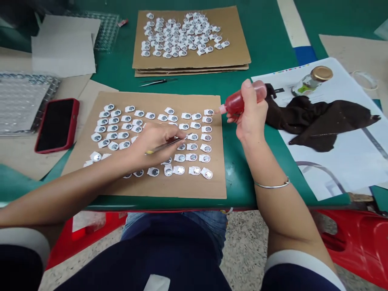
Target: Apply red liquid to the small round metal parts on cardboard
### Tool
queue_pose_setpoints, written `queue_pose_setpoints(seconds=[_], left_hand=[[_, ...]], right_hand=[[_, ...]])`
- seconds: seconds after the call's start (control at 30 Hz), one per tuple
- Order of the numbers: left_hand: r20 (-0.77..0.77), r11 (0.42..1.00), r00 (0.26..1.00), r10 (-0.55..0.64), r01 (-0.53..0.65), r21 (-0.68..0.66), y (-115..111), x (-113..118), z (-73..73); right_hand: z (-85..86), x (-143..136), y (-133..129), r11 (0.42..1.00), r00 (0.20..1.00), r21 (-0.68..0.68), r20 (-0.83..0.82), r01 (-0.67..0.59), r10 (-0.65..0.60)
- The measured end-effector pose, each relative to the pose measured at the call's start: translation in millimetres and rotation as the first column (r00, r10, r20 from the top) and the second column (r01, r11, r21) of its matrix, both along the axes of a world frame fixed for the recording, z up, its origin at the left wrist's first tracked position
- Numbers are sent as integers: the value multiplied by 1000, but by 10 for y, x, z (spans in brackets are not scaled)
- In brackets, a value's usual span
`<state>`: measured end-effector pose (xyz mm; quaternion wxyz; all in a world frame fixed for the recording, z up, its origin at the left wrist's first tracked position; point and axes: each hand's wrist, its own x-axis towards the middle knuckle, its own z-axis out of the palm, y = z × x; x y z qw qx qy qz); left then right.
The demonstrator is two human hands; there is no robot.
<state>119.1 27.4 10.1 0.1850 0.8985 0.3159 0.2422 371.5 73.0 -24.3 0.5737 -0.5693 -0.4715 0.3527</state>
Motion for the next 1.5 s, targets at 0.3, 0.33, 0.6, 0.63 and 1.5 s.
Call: queue_pose_setpoints(seconds=[0.3, 0.33, 0.6, 0.63, 1.5], left_hand=[[-10, 999, 999, -30, 30, -26, -23, 28, -117], [-3, 999, 1000, -30, 30, -10, -21, 25, -127], [-39, 999, 999, -35, 36, 25, -7, 23, -145], [-53, 999, 998, -41, 42, 26, -4, 24, -148], [-342, 837, 939, -23, 205, 507, -295, 211, -150]], right_hand=[[270, -397, -290, 979, 1000, 203, -29, 10, -4], [295, -427, -315, 974, 999, 226, -40, 19, -10], [310, -506, -373, 972, 999, 235, -50, 16, -4], [304, -501, -375, 974, 999, 228, -38, 10, -2], [111, -659, -491, 980, 887, 183, 461, -82, -11]])
